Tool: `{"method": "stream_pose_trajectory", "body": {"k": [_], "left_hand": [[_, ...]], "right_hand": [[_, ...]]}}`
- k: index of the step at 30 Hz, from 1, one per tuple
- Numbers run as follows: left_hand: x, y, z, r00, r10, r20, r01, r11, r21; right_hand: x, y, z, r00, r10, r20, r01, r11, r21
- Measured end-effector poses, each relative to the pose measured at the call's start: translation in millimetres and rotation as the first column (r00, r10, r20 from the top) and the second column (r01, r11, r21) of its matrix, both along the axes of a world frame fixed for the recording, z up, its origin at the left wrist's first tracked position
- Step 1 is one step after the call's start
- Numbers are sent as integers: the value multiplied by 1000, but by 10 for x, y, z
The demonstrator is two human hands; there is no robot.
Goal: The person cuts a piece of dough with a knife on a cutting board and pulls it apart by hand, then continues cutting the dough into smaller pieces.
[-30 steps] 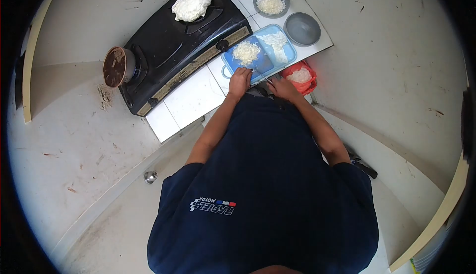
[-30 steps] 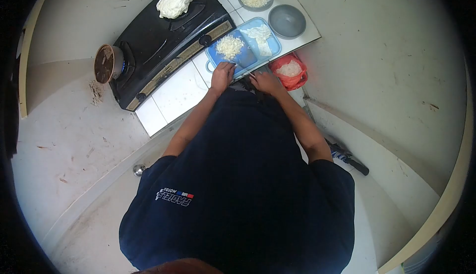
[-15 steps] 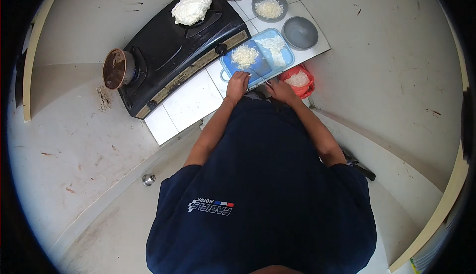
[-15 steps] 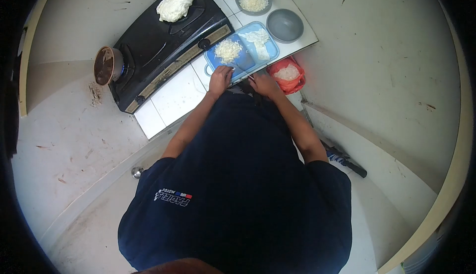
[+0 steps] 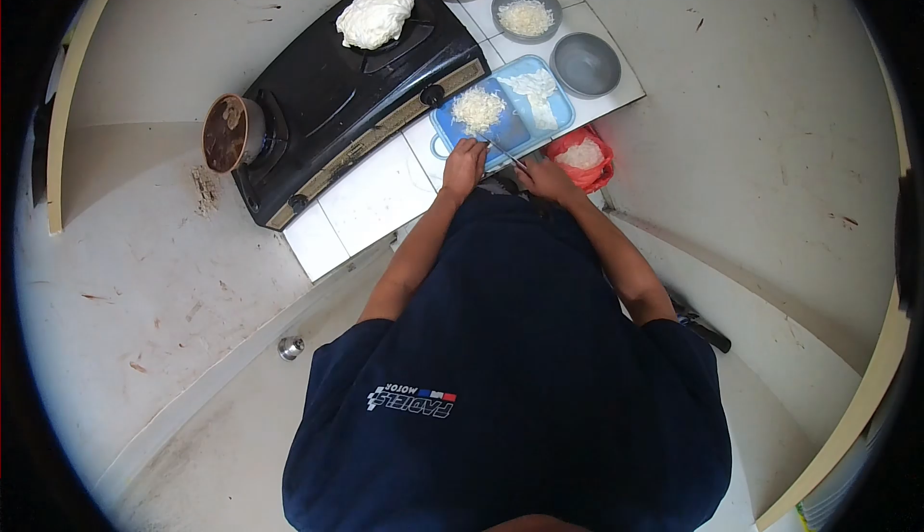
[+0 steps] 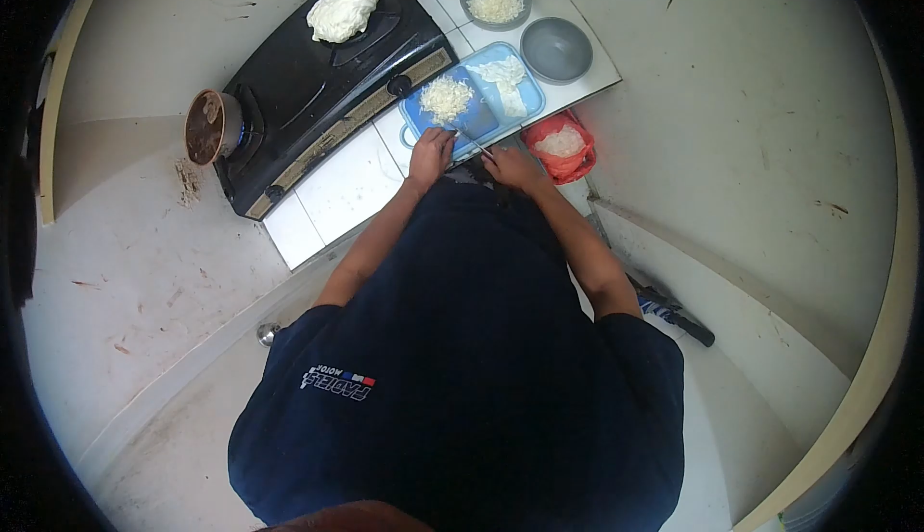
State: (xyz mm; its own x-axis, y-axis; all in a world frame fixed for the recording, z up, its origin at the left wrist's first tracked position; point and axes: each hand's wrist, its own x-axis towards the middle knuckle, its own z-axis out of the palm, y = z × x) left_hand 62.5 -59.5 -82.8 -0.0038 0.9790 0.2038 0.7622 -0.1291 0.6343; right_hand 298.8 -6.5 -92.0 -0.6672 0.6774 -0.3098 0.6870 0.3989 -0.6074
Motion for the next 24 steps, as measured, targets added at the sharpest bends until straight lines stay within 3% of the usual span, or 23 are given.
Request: {"method": "stream_pose_trajectory", "body": {"k": [4, 6, 9, 13, 18, 24], "left_hand": [[7, -1, 10, 1000, 7, 21, -7, 1000, -10], [16, -5, 45, 999, 21, 39, -20, 1000, -21], [20, 0, 71, 999, 20, 47, -19, 1000, -22], [7, -14, -5, 1000, 8, 13, -8, 1000, 16], [23, -24, 29, 1000, 8, 3, -8, 1000, 21], [33, -18, 45, 1000, 15, 14, -15, 1000, 4]], "right_hand": [[-76, 48, -57, 999, 30, 41, -32, 998, 48], [-119, 35, -60, 997, -5, -80, 11, 997, 76], [-167, 62, -18, 1000, 12, -4, -12, 997, 81], [-86, 25, -30, 997, -9, -81, 18, 993, 113], [-46, -16, 93, 997, -15, 71, 11, 999, 53], [-64, -43, 201, 1000, -25, 9, 24, 998, 63]]}}
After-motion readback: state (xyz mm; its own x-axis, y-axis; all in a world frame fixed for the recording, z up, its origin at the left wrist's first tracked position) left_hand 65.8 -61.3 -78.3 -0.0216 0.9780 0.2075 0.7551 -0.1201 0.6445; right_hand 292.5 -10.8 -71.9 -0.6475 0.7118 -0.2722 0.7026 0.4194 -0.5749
